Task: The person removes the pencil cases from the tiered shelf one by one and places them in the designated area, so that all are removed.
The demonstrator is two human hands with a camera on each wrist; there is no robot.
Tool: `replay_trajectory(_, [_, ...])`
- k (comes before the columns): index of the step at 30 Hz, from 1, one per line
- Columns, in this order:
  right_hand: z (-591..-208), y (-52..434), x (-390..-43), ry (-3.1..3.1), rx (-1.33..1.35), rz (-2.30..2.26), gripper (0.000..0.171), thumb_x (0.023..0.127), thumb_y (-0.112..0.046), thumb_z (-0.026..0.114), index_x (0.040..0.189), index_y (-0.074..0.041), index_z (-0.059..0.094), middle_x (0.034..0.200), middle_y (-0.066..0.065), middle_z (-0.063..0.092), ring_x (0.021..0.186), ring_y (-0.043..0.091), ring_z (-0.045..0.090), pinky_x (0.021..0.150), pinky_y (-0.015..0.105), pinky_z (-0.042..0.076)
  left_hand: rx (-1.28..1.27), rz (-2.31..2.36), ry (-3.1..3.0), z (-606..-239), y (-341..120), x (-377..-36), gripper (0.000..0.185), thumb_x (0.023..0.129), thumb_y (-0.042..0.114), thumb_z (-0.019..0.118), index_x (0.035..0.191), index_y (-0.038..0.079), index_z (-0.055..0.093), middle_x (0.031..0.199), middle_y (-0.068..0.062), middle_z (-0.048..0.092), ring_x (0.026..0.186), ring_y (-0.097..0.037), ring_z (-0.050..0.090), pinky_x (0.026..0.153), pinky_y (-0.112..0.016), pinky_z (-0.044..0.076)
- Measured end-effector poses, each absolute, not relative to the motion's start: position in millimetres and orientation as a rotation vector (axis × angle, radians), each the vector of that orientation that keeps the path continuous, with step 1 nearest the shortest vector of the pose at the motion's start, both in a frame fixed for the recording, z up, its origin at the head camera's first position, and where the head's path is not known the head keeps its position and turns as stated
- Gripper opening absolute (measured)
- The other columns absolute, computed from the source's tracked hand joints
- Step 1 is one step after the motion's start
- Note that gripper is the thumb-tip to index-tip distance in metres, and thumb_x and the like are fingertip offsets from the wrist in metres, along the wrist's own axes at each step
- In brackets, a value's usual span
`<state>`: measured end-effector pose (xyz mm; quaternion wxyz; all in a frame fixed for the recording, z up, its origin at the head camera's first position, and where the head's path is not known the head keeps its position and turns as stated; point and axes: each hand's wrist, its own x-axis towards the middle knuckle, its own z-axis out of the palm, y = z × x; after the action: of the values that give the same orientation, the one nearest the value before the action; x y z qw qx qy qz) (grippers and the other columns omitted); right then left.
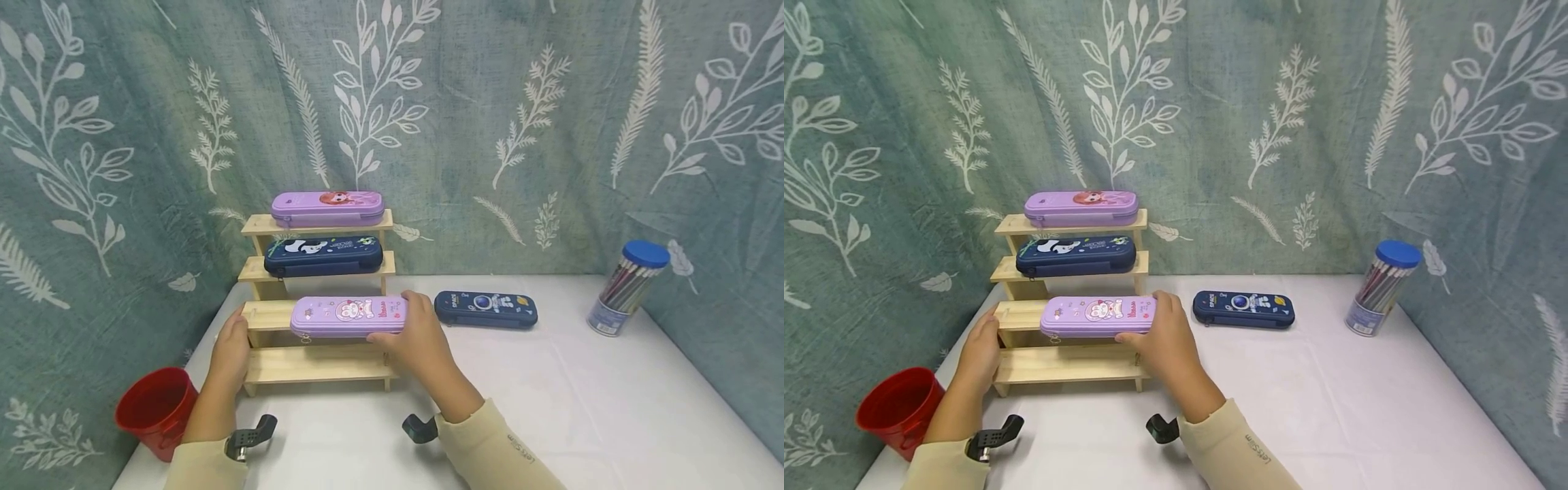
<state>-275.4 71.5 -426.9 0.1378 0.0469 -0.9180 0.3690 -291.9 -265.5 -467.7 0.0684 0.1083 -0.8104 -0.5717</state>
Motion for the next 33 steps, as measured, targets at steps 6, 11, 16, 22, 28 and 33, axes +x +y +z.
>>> replay_trajectory(6, [-429,96,-273,-2.667,0.126,1.102,0.106,0.070,-0.049,0.097,0.150,-0.003,0.045,0.144,0.015,0.051,0.122,0.031,0.059,0.110,0.051,0.051,0.313,-1.733,-2.437,-467,-265,-292,0.064,0.111,0.047,0.012,0.170,0.023,0.016,0.176,-0.002,0.016,0.163,-0.030,0.011,0.132,-0.058,0.011])
replay_trajectory(11, [-431,120,-274,-2.677,0.149,1.087,0.107,0.070,-0.049,0.096,0.151,-0.002,0.044,0.144,0.017,0.051,0.124,0.032,0.057,0.112,0.052,0.049,0.321,-1.742,-2.437,-466,-265,-290,0.063,0.111,0.045,0.012,0.170,0.023,0.015,0.176,-0.002,0.015,0.164,-0.030,0.010,0.132,-0.058,0.009])
replay_trajectory(16, [-433,148,-277,-2.680,0.158,1.109,0.107,0.071,-0.052,0.096,0.151,-0.003,0.043,0.146,0.016,0.050,0.125,0.032,0.056,0.111,0.054,0.048,0.337,-1.732,-2.441,-464,-264,-290,0.063,0.111,0.045,0.012,0.170,0.023,0.016,0.176,-0.002,0.017,0.164,-0.029,0.011,0.132,-0.058,0.010])
replay_trajectory(22, [-433,184,-281,-2.692,0.144,1.096,0.110,0.072,-0.055,0.093,0.153,-0.002,0.040,0.148,0.019,0.048,0.125,0.034,0.054,0.109,0.056,0.047,0.341,-1.708,-2.458,-458,-264,-292,0.063,0.111,0.047,0.012,0.170,0.024,0.015,0.176,-0.002,0.016,0.164,-0.030,0.010,0.132,-0.059,0.009])
replay_trajectory(28, [-436,214,-285,-2.702,0.106,1.085,0.110,0.073,-0.056,0.092,0.153,-0.002,0.040,0.148,0.020,0.048,0.125,0.034,0.052,0.108,0.057,0.046,0.368,-1.729,-2.463,-461,-264,-291,0.063,0.111,0.048,0.011,0.170,0.027,0.014,0.176,0.000,0.015,0.164,-0.030,0.009,0.131,-0.061,0.009])
replay_trajectory(33, [-446,238,-290,-2.712,0.077,1.098,0.111,0.075,-0.060,0.090,0.154,-0.001,0.039,0.145,0.021,0.048,0.122,0.034,0.052,0.104,0.055,0.047,0.365,-1.734,-2.474,-465,-265,-291,0.063,0.111,0.047,0.010,0.170,0.027,0.013,0.177,0.001,0.013,0.164,-0.029,0.008,0.131,-0.061,0.008])
